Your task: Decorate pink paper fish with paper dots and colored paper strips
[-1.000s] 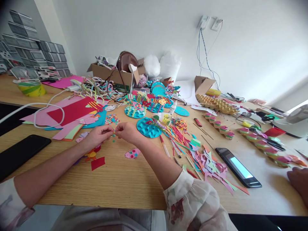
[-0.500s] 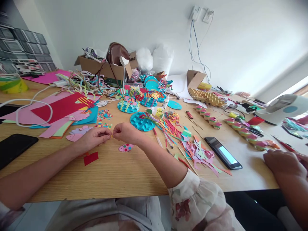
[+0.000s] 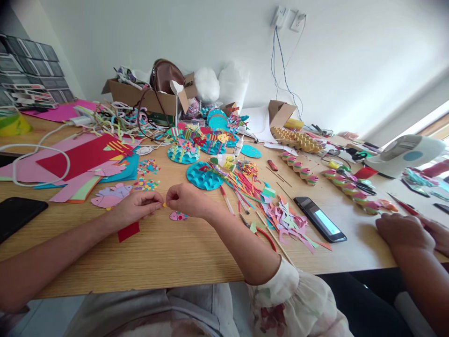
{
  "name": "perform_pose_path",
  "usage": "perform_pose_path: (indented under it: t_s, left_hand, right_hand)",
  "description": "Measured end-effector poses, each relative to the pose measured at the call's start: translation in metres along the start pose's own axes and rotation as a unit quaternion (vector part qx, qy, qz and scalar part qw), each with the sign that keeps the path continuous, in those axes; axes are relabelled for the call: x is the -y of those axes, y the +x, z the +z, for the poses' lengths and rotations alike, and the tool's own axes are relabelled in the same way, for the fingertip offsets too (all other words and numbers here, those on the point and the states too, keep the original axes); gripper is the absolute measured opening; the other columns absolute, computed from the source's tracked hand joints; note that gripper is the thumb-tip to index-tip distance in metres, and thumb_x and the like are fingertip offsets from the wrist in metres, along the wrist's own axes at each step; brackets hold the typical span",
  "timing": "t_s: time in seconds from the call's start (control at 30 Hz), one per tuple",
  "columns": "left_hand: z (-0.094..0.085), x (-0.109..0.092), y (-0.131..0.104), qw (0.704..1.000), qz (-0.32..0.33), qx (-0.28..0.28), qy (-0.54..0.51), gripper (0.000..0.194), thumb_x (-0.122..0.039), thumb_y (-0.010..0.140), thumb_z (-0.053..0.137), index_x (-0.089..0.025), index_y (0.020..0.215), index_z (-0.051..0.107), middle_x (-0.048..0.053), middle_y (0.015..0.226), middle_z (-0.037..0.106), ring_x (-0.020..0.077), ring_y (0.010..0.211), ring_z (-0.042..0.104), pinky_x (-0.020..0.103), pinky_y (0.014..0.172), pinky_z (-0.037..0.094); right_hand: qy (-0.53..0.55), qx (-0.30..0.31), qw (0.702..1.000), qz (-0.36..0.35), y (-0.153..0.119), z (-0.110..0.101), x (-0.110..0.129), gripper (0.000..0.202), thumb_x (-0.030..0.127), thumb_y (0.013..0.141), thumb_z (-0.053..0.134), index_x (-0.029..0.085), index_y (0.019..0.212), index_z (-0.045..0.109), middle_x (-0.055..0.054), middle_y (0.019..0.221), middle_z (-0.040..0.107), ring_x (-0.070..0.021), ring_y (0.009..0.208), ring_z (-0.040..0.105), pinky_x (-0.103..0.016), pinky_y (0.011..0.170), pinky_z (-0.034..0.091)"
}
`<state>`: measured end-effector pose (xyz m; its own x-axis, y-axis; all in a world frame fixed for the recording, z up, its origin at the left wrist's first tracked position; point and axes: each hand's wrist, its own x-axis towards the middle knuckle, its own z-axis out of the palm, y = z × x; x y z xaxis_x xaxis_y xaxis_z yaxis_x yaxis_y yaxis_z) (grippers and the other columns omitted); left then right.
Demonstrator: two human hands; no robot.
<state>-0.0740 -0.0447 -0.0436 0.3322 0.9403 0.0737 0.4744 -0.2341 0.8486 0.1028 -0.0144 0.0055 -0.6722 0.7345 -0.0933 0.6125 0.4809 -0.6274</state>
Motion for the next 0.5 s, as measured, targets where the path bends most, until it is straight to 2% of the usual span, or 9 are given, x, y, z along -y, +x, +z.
perform_pose_path:
  t_s: [0.1, 0.3, 0.37, 0.5]
  left_hand:
    - [0.0, -0.003, -0.003, 0.995, 0.056, -0.002, 0.078, 0.019, -0.029, 0.076, 0.046, -0.018, 0.078, 0.061, 0.001, 0.072, 0.061, 0.0144, 0.067, 0.054, 0.023, 0.059, 0.04]
    - [0.009, -0.005, -0.009, 0.958, 0.216, 0.061, 0.181, 0.026, -0.017, 0.084, 0.037, -0.019, 0.088, 0.063, 0.004, 0.09, 0.064, 0.0163, 0.088, 0.055, 0.027, 0.078, 0.042]
    - [0.011, -0.004, -0.011, 0.947, 0.234, 0.068, 0.207, 0.028, -0.013, 0.085, 0.035, -0.018, 0.091, 0.062, 0.005, 0.092, 0.063, 0.016, 0.089, 0.054, 0.027, 0.079, 0.042]
    - [0.012, -0.006, -0.012, 0.938, 0.232, 0.076, 0.245, 0.03, -0.009, 0.083, 0.036, -0.017, 0.094, 0.062, 0.006, 0.094, 0.063, 0.0166, 0.09, 0.054, 0.028, 0.08, 0.043]
  right_hand:
    - [-0.066, 0.01, 0.998, 0.017, -0.008, -0.006, -0.006, 0.012, 0.012, 0.073, 0.051, 0.015, 0.075, 0.063, 0.003, 0.063, 0.058, -0.0065, 0.056, 0.048, -0.016, 0.049, 0.032]
    - [-0.148, 0.037, 0.987, 0.042, -0.019, -0.008, -0.021, 0.015, 0.012, 0.07, 0.053, 0.017, 0.076, 0.066, -0.001, 0.071, 0.064, -0.0098, 0.061, 0.052, -0.019, 0.05, 0.03]
    - [-0.16, 0.049, 0.985, 0.042, -0.02, -0.006, -0.022, 0.018, 0.011, 0.069, 0.053, 0.017, 0.078, 0.067, -0.002, 0.074, 0.065, -0.0105, 0.063, 0.053, -0.019, 0.051, 0.03]
    - [-0.179, 0.061, 0.981, 0.049, -0.019, -0.004, -0.018, 0.02, 0.013, 0.07, 0.053, 0.017, 0.082, 0.068, -0.003, 0.076, 0.067, -0.0117, 0.063, 0.054, -0.02, 0.05, 0.03]
